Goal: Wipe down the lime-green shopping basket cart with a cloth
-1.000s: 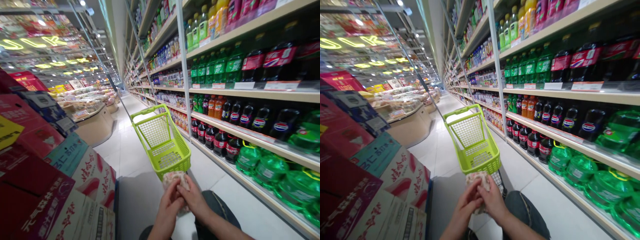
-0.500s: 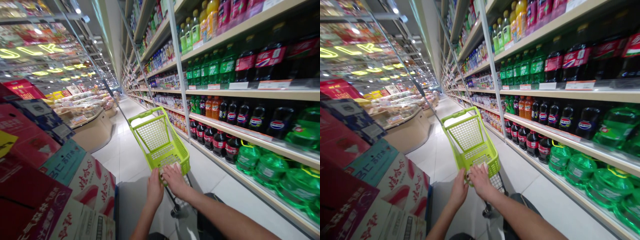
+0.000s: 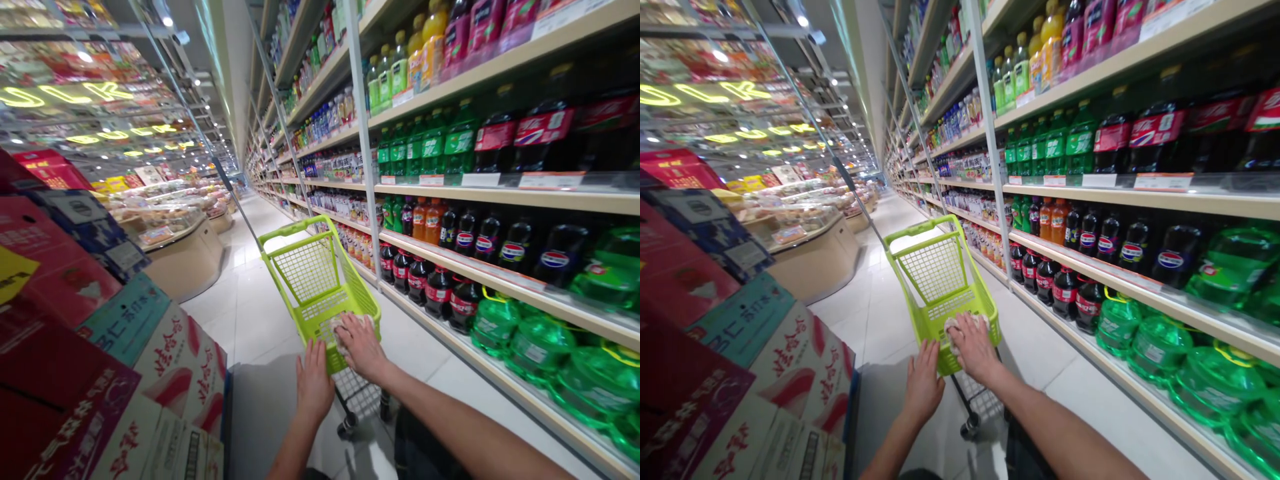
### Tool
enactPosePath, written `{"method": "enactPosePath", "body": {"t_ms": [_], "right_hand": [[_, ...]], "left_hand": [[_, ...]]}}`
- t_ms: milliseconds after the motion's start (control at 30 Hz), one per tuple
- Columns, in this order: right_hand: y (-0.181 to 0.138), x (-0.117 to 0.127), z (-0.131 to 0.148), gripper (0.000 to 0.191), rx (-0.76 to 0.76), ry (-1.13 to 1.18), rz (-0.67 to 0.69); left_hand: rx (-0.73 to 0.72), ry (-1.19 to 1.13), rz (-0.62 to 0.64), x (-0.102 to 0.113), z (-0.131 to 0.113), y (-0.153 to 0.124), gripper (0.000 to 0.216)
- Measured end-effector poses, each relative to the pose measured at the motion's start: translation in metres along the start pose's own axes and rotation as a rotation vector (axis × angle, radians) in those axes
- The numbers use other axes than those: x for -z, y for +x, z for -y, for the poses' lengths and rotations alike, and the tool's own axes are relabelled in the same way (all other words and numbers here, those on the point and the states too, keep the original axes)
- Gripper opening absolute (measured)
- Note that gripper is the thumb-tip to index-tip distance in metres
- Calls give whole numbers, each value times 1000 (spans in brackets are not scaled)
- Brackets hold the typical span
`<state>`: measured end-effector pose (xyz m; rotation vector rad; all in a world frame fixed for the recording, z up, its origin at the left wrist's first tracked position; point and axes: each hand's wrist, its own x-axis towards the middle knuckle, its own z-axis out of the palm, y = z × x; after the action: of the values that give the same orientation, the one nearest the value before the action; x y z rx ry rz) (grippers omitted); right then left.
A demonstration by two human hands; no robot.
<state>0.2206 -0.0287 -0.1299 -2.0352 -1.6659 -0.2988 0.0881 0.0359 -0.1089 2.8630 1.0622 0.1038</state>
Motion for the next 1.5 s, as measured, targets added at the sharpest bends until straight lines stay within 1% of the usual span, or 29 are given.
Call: {"method": "enactPosePath", "body": {"t_ms": [67, 133, 200, 233, 300, 333, 400, 433, 500, 567, 633, 700, 767, 800, 833, 867, 933, 967, 1033, 1067, 1133, 1200, 1267, 1400, 1500], "right_hand": [[12, 1, 2, 62, 24, 34, 28], [19, 0, -2, 59, 90, 97, 133], [19, -1, -10, 62, 138, 146, 219], [18, -1, -14, 67, 145, 154, 230], [15, -1, -21, 76, 109, 120, 192], [14, -1, -23, 78, 84, 85, 174], [15, -1, -23, 69, 61, 15, 174], [16, -3, -21, 61, 80, -1, 187], [17, -7, -15, 45, 172, 7, 196], [14, -12, -15, 37, 262, 15, 142], [5, -12, -28, 34, 294, -13, 67], [-7, -8, -52, 35, 240, -71, 0], [-18, -4, -73, 39, 116, -135, -86], [-22, -4, -77, 41, 61, -155, -136], [-26, -7, -75, 43, 35, -160, -186], [-28, -12, -68, 43, 41, -152, -229], [-28, -27, -42, 41, 102, -110, -296], [-27, -35, -28, 40, 109, -92, -318], [-23, -45, -11, 41, 127, -64, -346], [-21, -47, -9, 41, 143, -55, -352], [-20, -45, -18, 44, 169, -42, -364], [-22, -40, -31, 45, 145, -30, -389], [-27, -39, -37, 45, 115, -16, -413], [-41, -52, -25, 45, 149, -1, -443], [-58, -62, -27, 43, 187, 1, -411]], "left_hand": [[1, 10, -2, 0, 3, -2, 68], [14, 20, -11, -1, 7, -3, 68], [26, 27, -16, -3, 11, -4, 68], [28, 31, -19, -4, 12, -4, 69], [25, 43, -24, -6, 15, -4, 69], [24, 51, -24, -7, 15, -3, 69], [26, 67, -21, -9, 15, -2, 68], [32, 74, -18, -9, 14, -1, 68], [43, 86, -17, -10, 13, 0, 69], [52, 97, -18, -10, 14, 0, 69], [48, 105, -19, -10, 15, -1, 70], [32, 104, -14, -9, 17, -2, 71], [26, 91, 5, -8, 17, -3, 74], [30, 82, 17, -8, 15, -3, 75], [39, 73, 30, -7, 14, -2, 77], [48, 64, 43, -7, 12, -1, 78], [54, 45, 65, -6, 8, 1, 79], [47, 37, 74, -5, 8, 2, 79], [23, 29, 86, -3, 9, 2, 77], [12, 29, 89, -3, 10, 1, 76], [-2, 32, 89, -1, 13, 0, 75], [-1, 29, 93, -1, 15, -1, 77], [10, 19, 108, -1, 14, -1, 79], [14, 7, 132, 1, 11, 0, 78], [23, 25, 123, 3, 10, -1, 77]]}}
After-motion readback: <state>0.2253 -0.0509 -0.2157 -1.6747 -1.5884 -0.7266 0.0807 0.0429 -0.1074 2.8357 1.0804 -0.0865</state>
